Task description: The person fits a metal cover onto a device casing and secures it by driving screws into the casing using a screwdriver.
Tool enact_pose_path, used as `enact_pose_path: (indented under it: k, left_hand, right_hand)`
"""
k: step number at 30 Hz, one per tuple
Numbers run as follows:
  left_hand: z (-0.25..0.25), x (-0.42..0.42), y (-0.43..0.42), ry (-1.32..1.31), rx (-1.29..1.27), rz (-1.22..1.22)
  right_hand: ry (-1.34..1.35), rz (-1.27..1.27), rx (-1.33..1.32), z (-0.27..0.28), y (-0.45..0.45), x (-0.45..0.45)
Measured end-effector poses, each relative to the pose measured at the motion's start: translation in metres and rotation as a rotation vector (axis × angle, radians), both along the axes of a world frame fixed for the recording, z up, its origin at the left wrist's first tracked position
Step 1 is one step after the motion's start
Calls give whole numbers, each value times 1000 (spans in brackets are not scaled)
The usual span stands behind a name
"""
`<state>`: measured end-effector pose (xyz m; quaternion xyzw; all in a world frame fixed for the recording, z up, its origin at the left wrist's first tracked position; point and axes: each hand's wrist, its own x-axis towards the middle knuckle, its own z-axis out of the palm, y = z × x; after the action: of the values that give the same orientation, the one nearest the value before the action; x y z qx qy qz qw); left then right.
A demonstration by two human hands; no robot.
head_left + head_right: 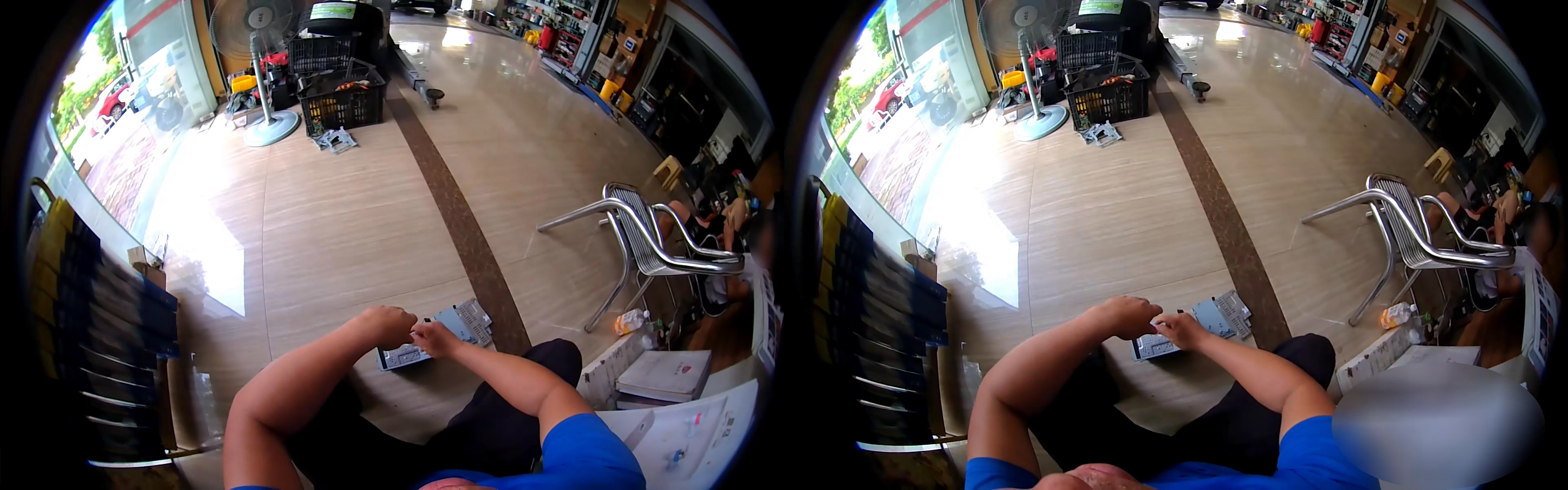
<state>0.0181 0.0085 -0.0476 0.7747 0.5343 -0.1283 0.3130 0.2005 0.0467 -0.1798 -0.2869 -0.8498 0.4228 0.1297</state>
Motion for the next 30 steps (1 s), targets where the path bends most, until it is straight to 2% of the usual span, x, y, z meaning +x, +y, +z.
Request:
enact_pose_path:
  k: [4,8,10,19,22,30]
  left_hand:
    - [3,1,-1,-4,-10,10]
    - [2,1,-1,-16,1,14]
    - [2,2,-1,3,18,32]
    - [4,2,0,-4,4,19]
    - [2,1,0,-13,20,13]
    - [3,0,-2,-10,28,15]
  right_hand:
    - [-14,-64,-37,-8,3,1]
    - [12,-29,-17,-4,3,2]
    - [63,-7,73,-5,2,2]
    - [133,-12,38,9,-5,-1]
    - [73,24,-33,10,-4,0]
    - [64,-49,21,0,-1,-1]
